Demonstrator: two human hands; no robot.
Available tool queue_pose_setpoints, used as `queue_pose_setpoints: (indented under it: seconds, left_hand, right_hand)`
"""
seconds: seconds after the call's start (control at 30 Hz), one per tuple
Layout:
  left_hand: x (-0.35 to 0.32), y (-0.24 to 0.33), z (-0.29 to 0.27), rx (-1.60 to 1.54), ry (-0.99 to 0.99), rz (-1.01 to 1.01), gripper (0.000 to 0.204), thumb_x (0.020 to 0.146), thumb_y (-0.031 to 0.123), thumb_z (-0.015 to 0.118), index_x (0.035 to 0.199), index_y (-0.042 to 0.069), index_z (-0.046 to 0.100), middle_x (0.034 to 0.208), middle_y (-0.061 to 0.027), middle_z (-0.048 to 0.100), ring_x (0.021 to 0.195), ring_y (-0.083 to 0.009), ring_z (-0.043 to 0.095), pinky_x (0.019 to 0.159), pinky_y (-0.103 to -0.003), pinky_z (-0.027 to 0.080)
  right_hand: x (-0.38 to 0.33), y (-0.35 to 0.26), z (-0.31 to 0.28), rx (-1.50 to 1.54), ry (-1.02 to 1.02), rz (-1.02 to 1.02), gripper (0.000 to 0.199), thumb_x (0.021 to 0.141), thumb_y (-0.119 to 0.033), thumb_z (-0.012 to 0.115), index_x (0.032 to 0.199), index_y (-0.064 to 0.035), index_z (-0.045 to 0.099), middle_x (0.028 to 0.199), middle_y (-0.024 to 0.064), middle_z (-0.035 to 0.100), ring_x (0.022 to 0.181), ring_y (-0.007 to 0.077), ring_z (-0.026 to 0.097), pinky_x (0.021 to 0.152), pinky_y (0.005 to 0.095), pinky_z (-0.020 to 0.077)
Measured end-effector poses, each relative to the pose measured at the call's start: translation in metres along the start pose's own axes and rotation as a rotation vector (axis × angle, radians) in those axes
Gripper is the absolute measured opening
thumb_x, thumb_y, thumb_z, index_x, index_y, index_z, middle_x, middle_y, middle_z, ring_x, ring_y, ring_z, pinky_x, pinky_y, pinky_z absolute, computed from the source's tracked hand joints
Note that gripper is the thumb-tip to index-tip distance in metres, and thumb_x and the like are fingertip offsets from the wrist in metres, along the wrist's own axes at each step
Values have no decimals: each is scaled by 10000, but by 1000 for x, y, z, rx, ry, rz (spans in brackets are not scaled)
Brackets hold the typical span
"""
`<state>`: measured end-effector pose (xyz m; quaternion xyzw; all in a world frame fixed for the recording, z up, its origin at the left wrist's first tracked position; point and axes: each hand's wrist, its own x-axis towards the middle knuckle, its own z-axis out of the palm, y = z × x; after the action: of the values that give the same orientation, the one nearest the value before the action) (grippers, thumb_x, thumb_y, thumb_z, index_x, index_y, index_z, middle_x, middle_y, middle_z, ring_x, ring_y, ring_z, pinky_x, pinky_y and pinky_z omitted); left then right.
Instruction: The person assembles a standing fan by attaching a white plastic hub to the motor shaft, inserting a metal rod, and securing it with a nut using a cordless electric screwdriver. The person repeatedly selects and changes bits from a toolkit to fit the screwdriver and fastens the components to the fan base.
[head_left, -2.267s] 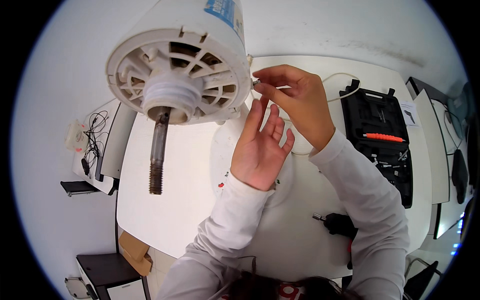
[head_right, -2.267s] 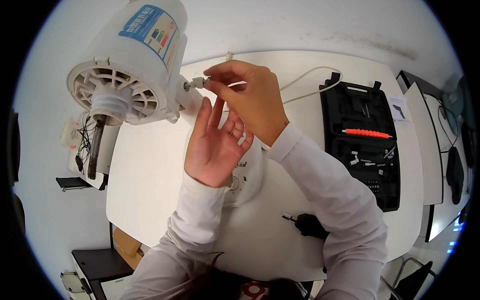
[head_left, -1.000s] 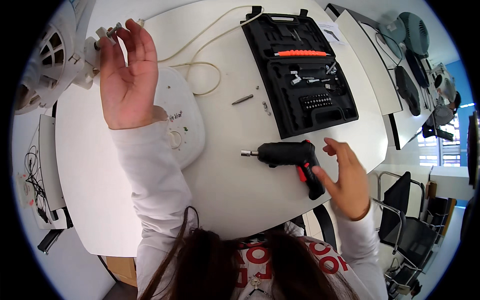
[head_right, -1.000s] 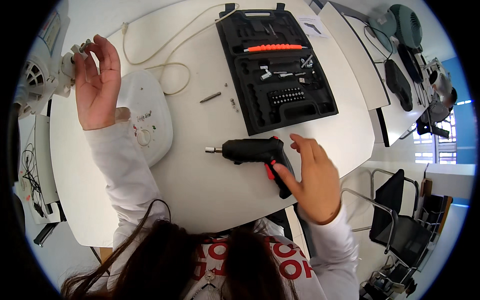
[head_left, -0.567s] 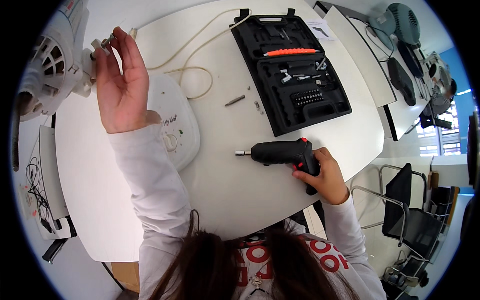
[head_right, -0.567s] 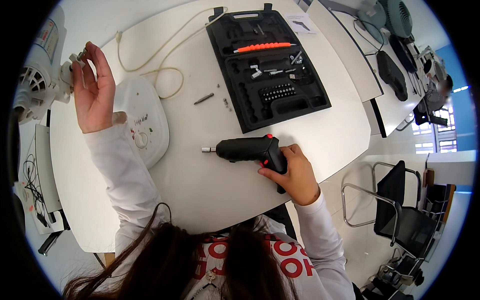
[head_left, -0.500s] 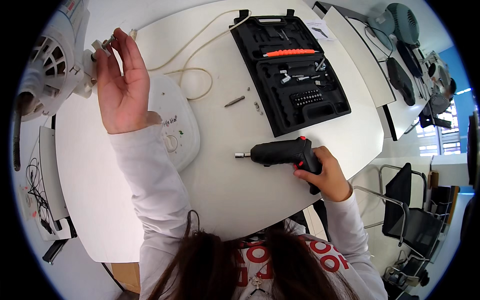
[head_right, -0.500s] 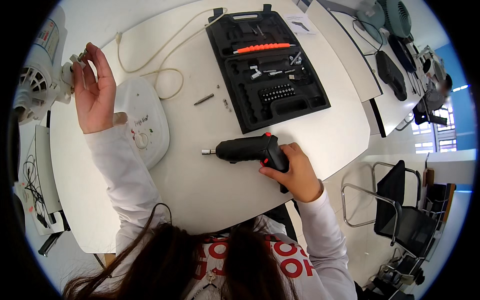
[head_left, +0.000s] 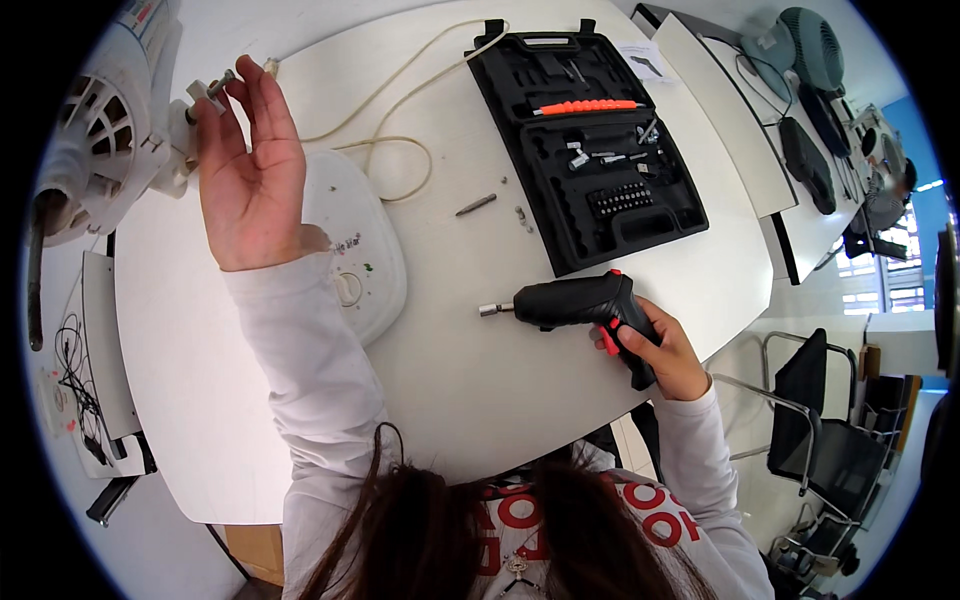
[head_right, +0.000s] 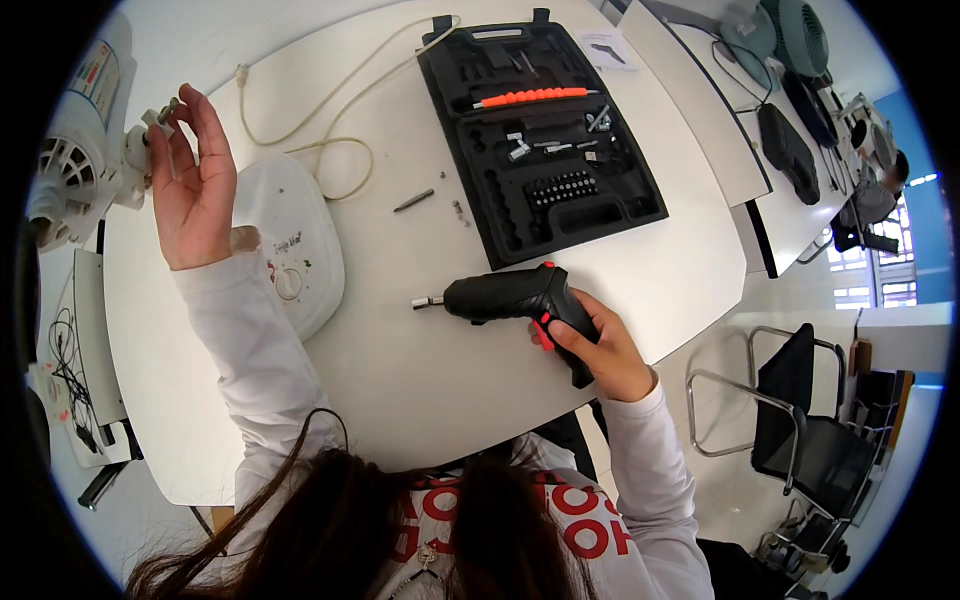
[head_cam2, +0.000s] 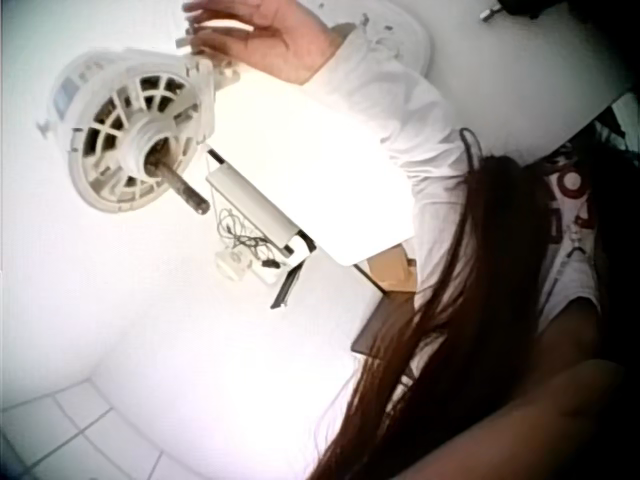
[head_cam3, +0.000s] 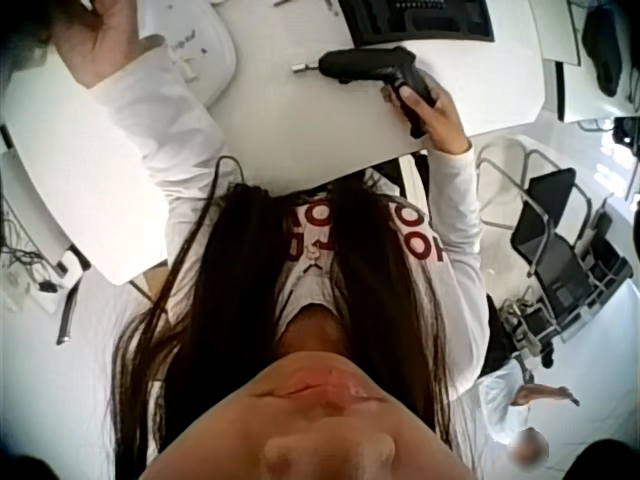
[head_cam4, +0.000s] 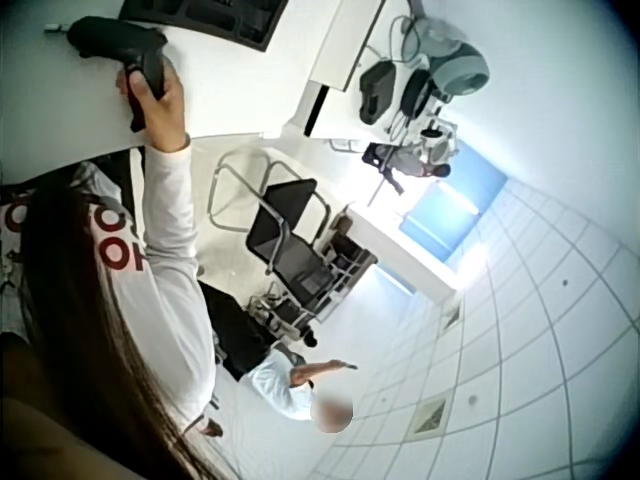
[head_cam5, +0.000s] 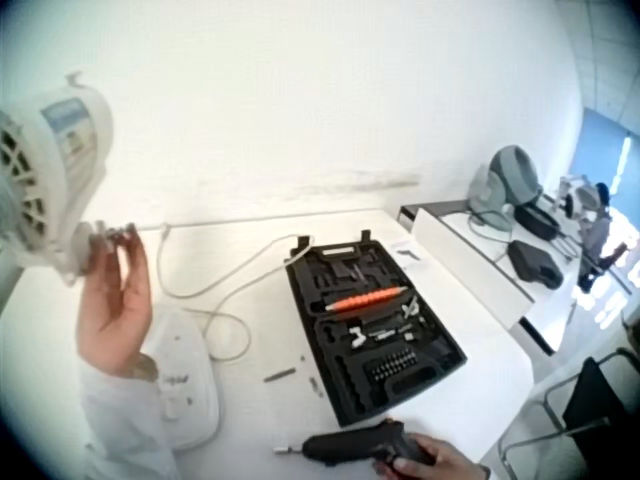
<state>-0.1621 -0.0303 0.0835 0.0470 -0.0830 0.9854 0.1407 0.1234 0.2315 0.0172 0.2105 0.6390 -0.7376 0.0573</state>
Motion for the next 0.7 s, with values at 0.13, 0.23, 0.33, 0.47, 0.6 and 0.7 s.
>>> queue_pose_setpoints:
  seconds: [0.13,0.23,0.33,0.47,0.6,0.7]
  left_hand:
    - [0,-1,1,3,20,-4,126,855,-43,575,978,-56,552,1018,-162,554,1127,-343,516,1029,-478,426]
    - [-1,0,2,-1,16,-21,122,857,-42,571,978,-56,553,1006,-163,556,1123,-343,518,1027,-476,428]
    - [-2,-1,3,-1,2,-21,121,859,-42,568,978,-56,554,1001,-164,557,1119,-342,521,1026,-475,429]
    - [-1,-5,3,-8,5,-33,114,858,-48,564,971,-58,552,988,-158,555,1118,-340,519,1026,-475,429]
    - [-4,-7,3,-18,-1,-17,151,888,8,557,1029,-32,521,1008,-131,543,1107,-323,527,1009,-461,442]
    - [2,1,-9,109,-175,104,137,916,40,525,1035,-27,523,1046,-131,546,1114,-303,521,1001,-450,448]
  right_hand:
    - [-4,4,-3,61,55,3,470,869,-218,623,1253,8,474,994,63,620,859,137,604,776,250,454]
    - [-9,0,-3,109,90,-7,480,871,-219,615,1271,2,465,1050,76,613,885,154,617,780,257,461]
    - [-13,-5,-7,122,111,-25,485,879,-238,597,1281,-3,460,1086,86,607,888,168,624,782,258,467]
    - [-11,-3,-12,200,120,-68,502,890,-270,575,1293,-3,445,1126,115,596,879,186,634,729,253,489]
    - [-4,-7,-2,367,170,-35,500,914,-274,524,1311,6,407,1173,153,568,817,191,633,621,238,495]
    - [8,-4,5,546,135,-126,499,934,-291,480,1318,14,385,1176,174,553,714,175,606,546,228,475]
